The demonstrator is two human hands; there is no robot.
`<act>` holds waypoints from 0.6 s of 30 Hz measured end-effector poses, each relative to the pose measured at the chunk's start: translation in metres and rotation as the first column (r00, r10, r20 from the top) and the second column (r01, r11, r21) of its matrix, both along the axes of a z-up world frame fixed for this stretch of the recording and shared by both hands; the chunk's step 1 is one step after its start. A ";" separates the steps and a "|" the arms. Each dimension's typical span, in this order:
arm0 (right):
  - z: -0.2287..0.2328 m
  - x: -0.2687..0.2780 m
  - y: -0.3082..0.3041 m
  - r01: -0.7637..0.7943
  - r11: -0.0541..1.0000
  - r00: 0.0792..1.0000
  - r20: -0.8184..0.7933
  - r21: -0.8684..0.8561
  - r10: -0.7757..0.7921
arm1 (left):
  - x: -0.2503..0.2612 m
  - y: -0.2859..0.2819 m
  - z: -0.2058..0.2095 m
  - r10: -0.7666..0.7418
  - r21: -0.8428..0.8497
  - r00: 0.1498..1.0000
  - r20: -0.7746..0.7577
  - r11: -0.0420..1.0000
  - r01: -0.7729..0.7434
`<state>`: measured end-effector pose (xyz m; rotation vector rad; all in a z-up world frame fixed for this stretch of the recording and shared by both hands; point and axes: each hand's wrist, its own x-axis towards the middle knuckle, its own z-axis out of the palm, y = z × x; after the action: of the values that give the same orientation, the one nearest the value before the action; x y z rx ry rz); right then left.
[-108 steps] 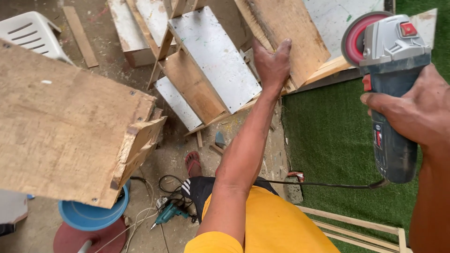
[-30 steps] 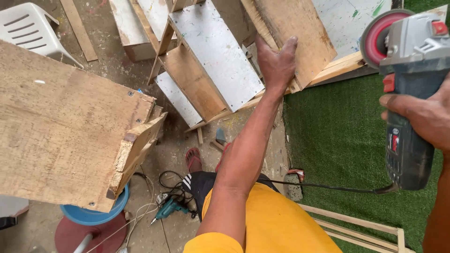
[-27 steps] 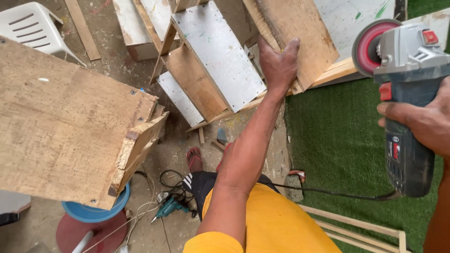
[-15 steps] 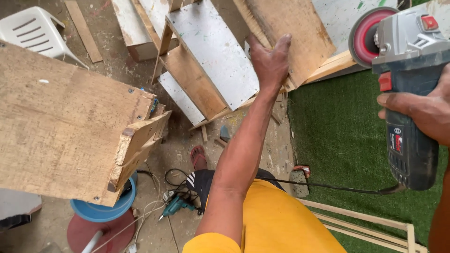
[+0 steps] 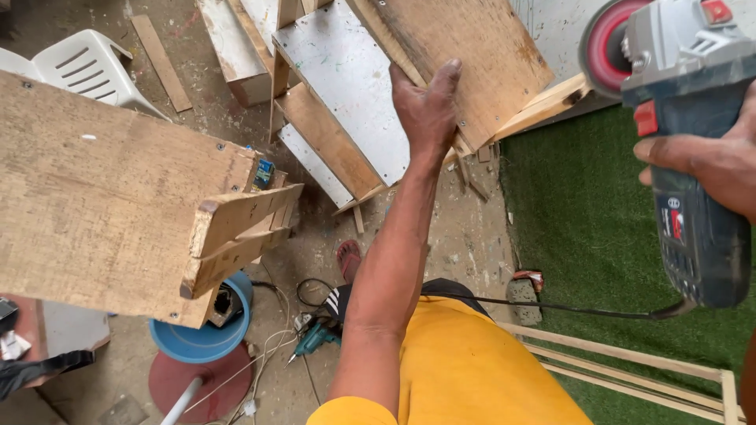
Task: The person uses an angle grinder with a sanding disc to smooth the edges and surfaces of a wooden structure. They hold the structure with one hand while operating the tool with the other, frequently repositioning the wood to access different sides.
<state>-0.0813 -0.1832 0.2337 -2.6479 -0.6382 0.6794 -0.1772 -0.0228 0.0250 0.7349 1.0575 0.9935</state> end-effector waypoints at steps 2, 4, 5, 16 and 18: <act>-0.011 0.011 -0.015 -0.023 0.998 1.000 0.013 0.064 0.022 | -0.013 -0.004 0.003 0.004 0.022 0.999 0.046 1.000 -0.005; -0.025 0.029 -0.030 -0.066 0.988 0.998 0.034 0.140 0.062 | -0.021 0.000 0.013 0.025 0.056 0.995 0.099 0.998 -0.030; -0.039 0.036 -0.044 -0.096 0.954 0.995 0.025 0.283 0.093 | -0.027 -0.002 0.016 0.023 0.053 0.996 0.086 0.998 -0.028; -0.222 0.081 -0.205 0.474 0.681 0.789 -0.612 0.558 -0.048 | -0.030 0.110 0.008 0.291 -0.016 0.926 0.241 0.955 -0.296; -0.281 0.095 -0.240 0.533 0.713 0.689 -0.723 0.455 -0.054 | -0.031 0.163 -0.009 0.374 0.014 0.901 0.220 0.922 -0.387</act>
<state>0.0134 -0.4231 -0.0473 -1.6208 -0.1249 1.0063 -0.2081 0.1398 0.0163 0.4586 1.0057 1.4124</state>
